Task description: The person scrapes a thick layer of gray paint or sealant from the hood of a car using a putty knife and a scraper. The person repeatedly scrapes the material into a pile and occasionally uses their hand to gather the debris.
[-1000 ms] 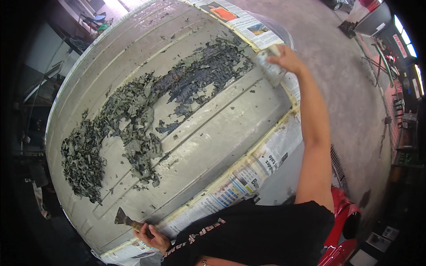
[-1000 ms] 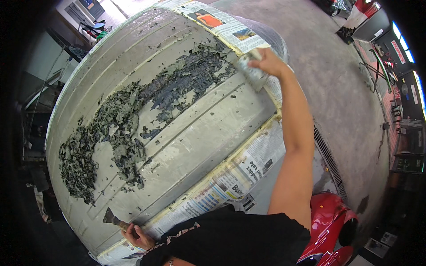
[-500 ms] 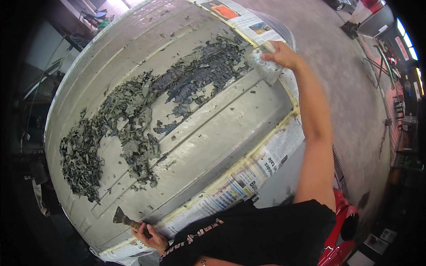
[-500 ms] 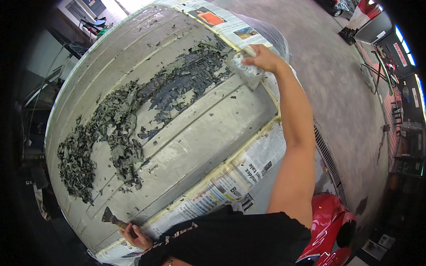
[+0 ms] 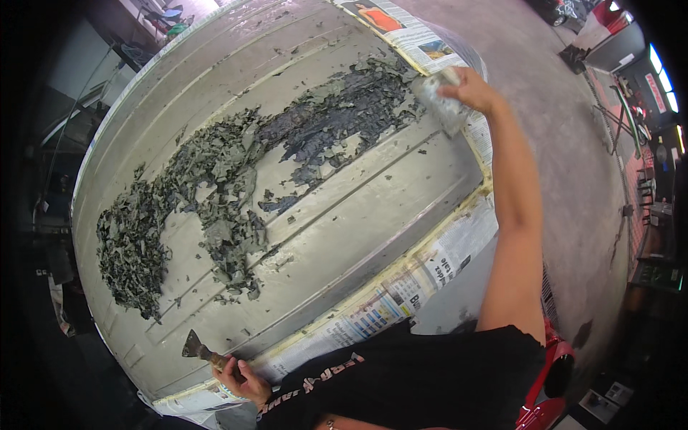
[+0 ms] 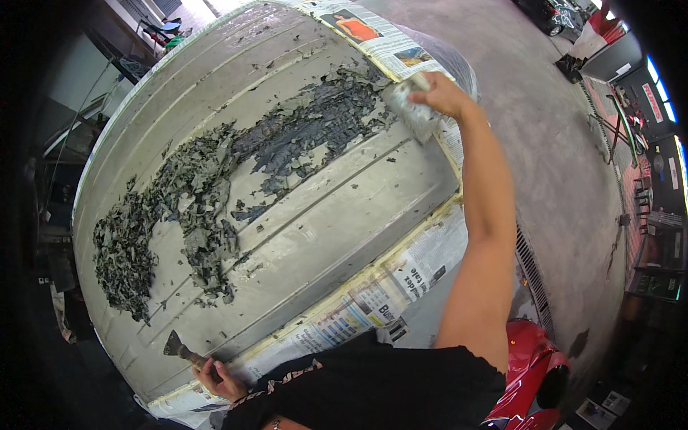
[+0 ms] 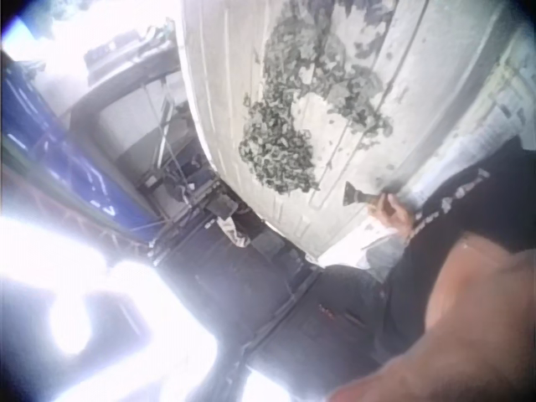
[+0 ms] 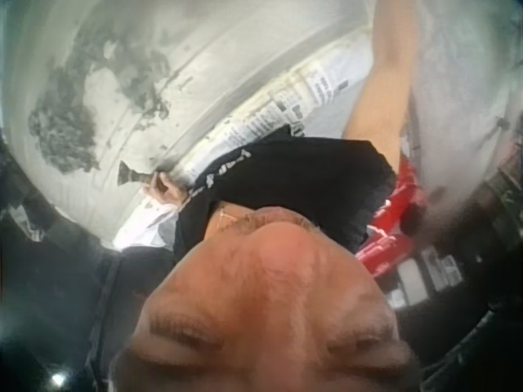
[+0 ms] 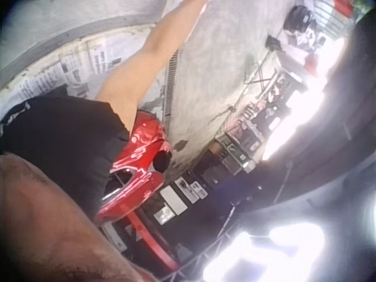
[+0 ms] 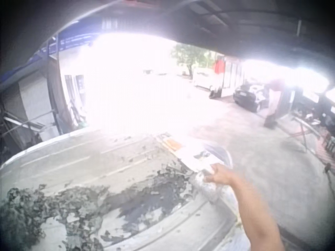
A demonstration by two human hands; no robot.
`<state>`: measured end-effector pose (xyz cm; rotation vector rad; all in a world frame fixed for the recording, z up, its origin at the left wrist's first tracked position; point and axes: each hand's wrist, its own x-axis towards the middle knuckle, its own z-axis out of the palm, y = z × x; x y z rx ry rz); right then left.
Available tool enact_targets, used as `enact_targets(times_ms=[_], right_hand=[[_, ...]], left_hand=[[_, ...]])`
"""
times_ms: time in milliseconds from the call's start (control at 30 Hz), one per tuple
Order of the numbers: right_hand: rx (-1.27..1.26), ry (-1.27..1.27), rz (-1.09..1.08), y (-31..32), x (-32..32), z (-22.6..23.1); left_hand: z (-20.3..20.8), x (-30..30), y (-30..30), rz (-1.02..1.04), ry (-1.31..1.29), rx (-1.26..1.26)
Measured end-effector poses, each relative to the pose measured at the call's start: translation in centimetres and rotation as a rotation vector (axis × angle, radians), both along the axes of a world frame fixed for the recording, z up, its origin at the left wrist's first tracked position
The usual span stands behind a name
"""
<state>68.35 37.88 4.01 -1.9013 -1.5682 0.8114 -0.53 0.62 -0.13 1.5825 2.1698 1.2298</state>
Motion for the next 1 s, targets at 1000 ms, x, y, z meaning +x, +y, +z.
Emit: enact_targets(times_ms=[1000], right_hand=[[0.029, 0.016, -0.130, 1.2, -2.6, 3.6]], left_hand=[[-0.1, 0.0, -0.2, 0.026, 0.002, -0.022]])
